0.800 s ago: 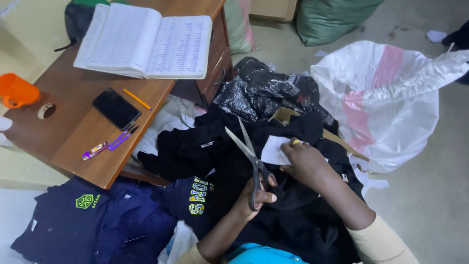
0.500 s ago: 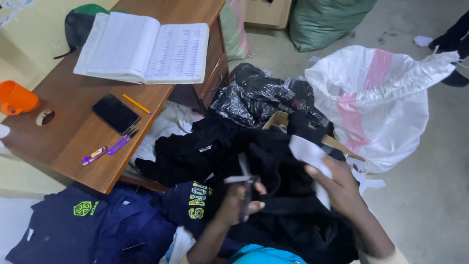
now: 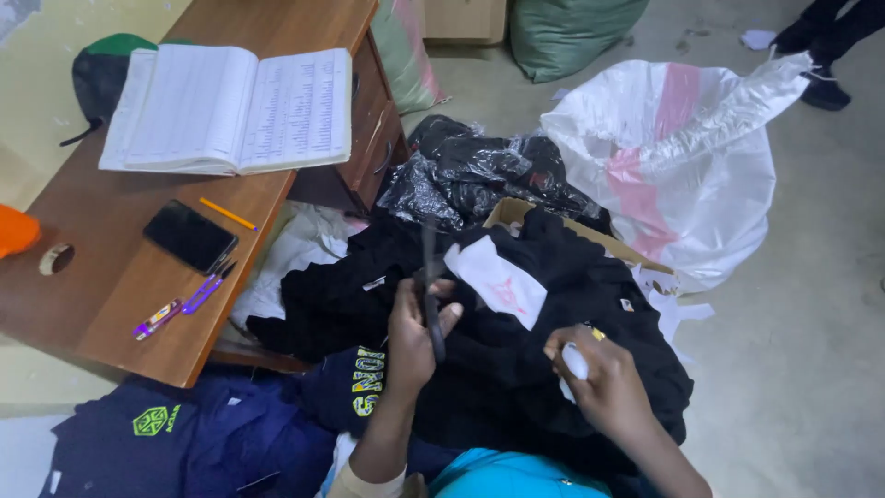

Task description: The person is using a pair of scissors to cut off white fabric labels from a pile of black sweatshirts.

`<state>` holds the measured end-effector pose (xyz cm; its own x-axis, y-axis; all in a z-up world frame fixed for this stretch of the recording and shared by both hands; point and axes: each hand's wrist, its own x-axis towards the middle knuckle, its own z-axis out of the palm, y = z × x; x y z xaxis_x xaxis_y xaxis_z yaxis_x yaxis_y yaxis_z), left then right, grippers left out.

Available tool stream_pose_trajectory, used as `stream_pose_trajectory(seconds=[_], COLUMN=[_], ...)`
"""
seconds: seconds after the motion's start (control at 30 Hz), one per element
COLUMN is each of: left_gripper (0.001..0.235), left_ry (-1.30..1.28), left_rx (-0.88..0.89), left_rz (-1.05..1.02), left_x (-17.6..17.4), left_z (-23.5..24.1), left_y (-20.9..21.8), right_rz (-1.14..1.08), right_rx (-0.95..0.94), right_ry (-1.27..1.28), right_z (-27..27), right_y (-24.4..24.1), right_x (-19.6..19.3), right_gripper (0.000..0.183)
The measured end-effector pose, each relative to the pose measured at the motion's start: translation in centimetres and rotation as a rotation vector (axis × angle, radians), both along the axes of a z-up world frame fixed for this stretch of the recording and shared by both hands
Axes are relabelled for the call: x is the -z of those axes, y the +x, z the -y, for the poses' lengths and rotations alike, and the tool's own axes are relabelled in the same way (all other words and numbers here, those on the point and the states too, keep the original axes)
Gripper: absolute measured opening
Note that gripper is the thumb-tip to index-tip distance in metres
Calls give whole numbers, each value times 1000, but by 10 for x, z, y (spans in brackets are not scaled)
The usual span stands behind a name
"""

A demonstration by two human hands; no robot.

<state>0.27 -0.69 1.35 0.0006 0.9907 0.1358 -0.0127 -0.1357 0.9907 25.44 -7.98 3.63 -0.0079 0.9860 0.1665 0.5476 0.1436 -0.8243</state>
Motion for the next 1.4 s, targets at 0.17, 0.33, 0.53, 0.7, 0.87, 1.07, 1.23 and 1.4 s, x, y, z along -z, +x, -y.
stream_pose_trajectory(seconds=[0.17,0.33,0.53,0.7,0.87,1.07,1.23,1.4], left_gripper=[19,17,63,28,25,15,21,16], left_ry=[-25,15,-261,-335,-198,-99,-256,-383], left_rx=[198,220,460,541,576,875,1029,893], left_rz=[183,197,475,432,248,-189,-614,-741], left_x=[6,47,99,94,52,-1,12,0], left_z=[-21,-29,-1,1,10,56,77,88], left_y=[28,44,59,36,19,-18,-43,-57], right_rz=[-71,-90,403,321,-312,-1006,-1021,-972], right_rx=[-92,31,-130,-222,-32,58,77,115], right_ry=[-196,-216,51,-76,-322,-415,-345,-300], right_z=[-31,-41,-47,-41,-38,-37,-37,-33], right_y=[-8,-9,-25,-16,0,29,24,7], right_x=[0,-12,-8,6,25,57,53,52], right_gripper=[5,17,65,22,16,31,29,23])
